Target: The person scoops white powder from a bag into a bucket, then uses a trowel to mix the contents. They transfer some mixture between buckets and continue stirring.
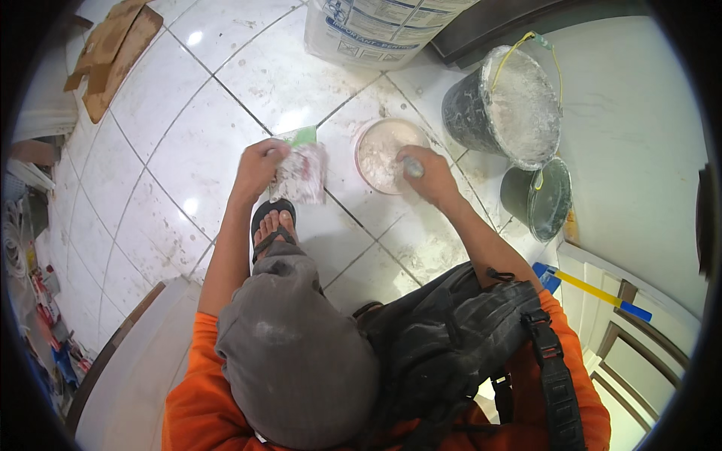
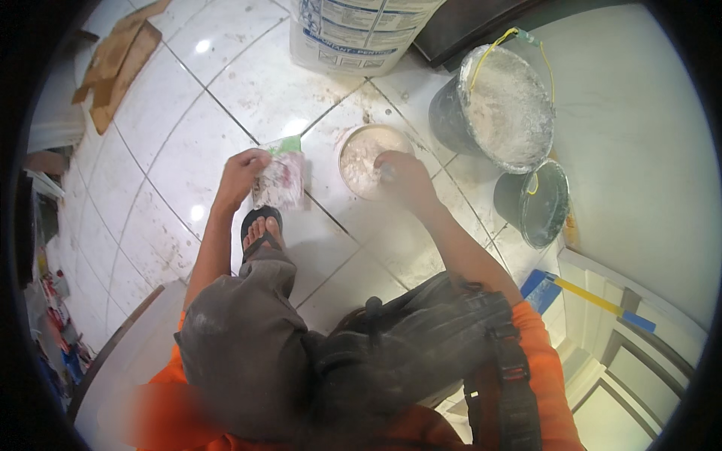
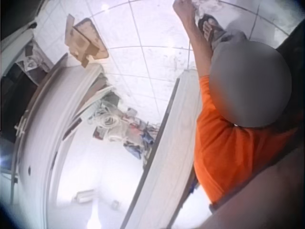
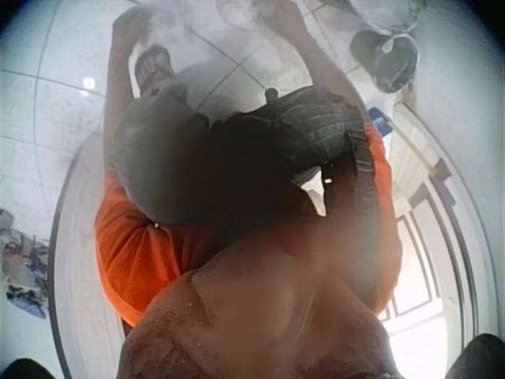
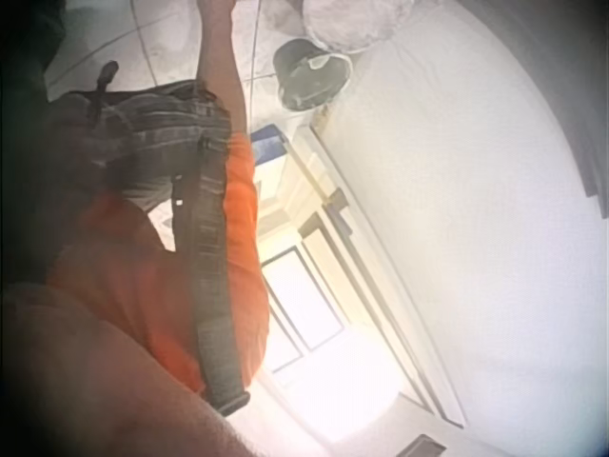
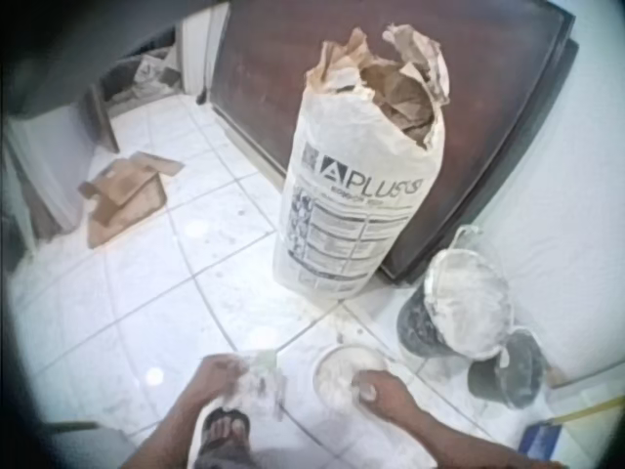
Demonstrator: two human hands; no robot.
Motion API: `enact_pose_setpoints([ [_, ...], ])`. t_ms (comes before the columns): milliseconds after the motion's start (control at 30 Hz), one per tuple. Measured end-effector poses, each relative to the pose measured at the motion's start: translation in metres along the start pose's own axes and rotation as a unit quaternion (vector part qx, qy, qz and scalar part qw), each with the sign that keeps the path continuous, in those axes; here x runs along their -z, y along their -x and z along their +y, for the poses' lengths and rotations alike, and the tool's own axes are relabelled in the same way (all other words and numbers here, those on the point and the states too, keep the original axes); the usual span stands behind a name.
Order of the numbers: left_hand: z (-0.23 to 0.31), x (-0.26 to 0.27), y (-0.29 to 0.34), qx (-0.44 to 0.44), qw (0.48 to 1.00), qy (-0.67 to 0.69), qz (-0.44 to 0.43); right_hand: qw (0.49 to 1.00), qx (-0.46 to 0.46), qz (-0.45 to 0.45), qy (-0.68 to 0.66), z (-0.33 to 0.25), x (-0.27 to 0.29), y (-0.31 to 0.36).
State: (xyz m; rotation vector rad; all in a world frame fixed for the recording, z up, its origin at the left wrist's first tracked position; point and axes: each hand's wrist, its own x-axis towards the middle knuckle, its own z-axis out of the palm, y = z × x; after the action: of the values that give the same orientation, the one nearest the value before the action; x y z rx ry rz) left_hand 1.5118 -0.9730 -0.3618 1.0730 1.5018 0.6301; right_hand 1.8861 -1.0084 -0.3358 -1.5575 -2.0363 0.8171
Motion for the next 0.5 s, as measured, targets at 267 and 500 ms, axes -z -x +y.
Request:
enact_pose_setpoints([
  [267, -0.006, -0.116, 0.011, -0.072, 0.927, -0.248, -0.273, 0.989, 0.000, -0.125, 0.074, -0.004, -0.011, 0.008],
  [500, -0.087, -0.144, -0.019, -0.143, 0.915, -0.331, -0.180, 0.980, -0.110, -0.141, 0.085, -0.050, 0.028, -0.010],
])
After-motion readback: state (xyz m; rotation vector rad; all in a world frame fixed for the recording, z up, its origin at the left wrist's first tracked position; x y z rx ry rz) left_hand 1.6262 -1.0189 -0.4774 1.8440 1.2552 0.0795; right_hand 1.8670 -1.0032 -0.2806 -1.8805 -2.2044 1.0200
